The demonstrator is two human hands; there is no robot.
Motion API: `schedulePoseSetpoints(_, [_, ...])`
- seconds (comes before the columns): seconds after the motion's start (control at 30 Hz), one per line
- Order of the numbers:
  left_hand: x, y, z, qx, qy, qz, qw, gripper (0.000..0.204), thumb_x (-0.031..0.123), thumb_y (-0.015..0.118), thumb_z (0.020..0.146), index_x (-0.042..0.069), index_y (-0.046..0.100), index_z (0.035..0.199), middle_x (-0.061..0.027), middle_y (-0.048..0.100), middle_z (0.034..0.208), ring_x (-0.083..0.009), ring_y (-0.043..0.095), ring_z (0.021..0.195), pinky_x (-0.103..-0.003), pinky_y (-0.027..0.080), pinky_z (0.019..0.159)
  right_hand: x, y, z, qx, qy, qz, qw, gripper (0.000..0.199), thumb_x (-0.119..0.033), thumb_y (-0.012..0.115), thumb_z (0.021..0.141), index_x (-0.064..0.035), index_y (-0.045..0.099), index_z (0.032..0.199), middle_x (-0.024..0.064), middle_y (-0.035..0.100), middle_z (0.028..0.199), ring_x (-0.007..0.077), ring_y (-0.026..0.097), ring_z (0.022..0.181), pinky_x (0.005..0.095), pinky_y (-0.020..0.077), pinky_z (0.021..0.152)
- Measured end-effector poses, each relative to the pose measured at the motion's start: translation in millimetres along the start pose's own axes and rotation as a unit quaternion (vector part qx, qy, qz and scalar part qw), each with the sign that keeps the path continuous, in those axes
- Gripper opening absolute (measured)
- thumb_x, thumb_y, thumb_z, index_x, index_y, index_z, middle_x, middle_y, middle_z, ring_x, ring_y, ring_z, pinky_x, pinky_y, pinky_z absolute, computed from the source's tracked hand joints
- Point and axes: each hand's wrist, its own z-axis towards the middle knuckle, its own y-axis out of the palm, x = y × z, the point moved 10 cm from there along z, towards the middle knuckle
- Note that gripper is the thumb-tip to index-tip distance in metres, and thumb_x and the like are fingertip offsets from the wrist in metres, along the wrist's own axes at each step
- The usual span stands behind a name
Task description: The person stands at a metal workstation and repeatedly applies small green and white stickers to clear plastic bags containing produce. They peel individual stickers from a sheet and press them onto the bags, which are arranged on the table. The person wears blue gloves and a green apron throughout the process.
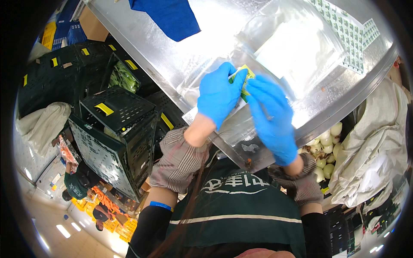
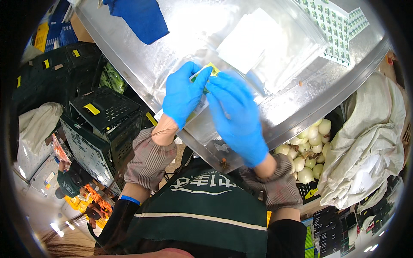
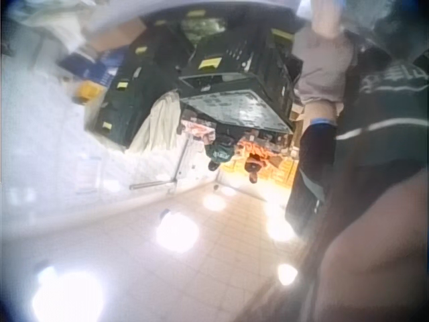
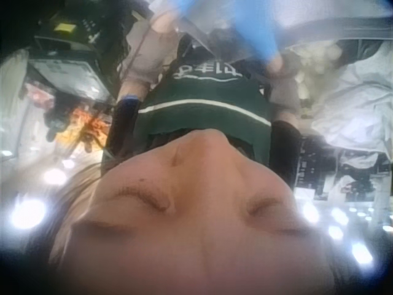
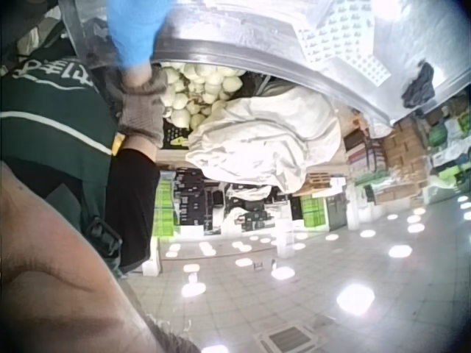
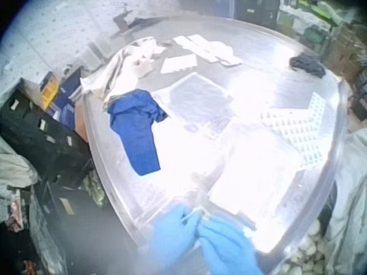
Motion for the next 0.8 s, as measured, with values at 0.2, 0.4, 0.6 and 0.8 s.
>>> schedulePoseSetpoints(0.2, [-51, -55, -80, -0.213, -0.158, -0.050, 0.963, 0.042, 0.025, 0.077, 0.075, -0.001, 0.066, 0.107, -0.0114, 0.070, 0.087, -0.0129, 0.065, 0.075, -0.028, 0.051, 0.069, 7, 36, -15, -0.160, -0.035, -0.103, 0.981, 0.032, -0.011, 0.070, 0.078, -0.0094, 0.068, 0.110, 0.0124, 0.053, 0.130, 0.0349, 0.042, 0.126, 0.0459, 0.0352, 0.103])
schedulePoseSetpoints(0.4, [-57, -120, -103, -0.131, 0.019, -0.245, 0.960, 0.031, -0.006, 0.067, 0.072, -0.002, 0.066, 0.103, -0.0149, 0.057, 0.123, -0.0200, 0.058, 0.102, -0.032, 0.045, 0.091, 18, 46, -25, -0.233, -0.009, -0.089, 0.968, 0.016, -0.010, 0.074, 0.073, -0.0096, 0.066, 0.087, 0.0091, 0.053, 0.130, 0.0356, 0.038, 0.130, 0.0465, 0.0303, 0.108])
schedulePoseSetpoints(0.6, [-33, -105, -84, -0.065, -0.025, -0.271, 0.960, 0.042, -0.003, 0.062, 0.074, -0.001, 0.060, 0.115, -0.0137, 0.058, 0.119, -0.0185, 0.058, 0.107, -0.030, 0.045, 0.093, 35, -9, 4, -0.067, 0.147, 0.186, 0.969, 0.011, -0.001, 0.063, 0.083, -0.0074, 0.068, 0.091, 0.0055, 0.065, 0.103, 0.0161, 0.059, 0.100, 0.0261, 0.0461, 0.087])
schedulePoseSetpoints(0.8, [1, -31, -36, -0.052, -0.013, -0.149, 0.987, 0.016, 0.011, 0.064, 0.086, 0.000, 0.065, 0.098, -0.0075, 0.067, 0.084, -0.0119, 0.062, 0.076, -0.025, 0.049, 0.069, -18, -122, 0, 0.289, -0.033, 0.082, 0.953, 0.021, 0.002, 0.065, 0.080, 0.0009, 0.063, 0.101, 0.0087, 0.064, 0.101, 0.0197, 0.060, 0.097, 0.0298, 0.0476, 0.084])
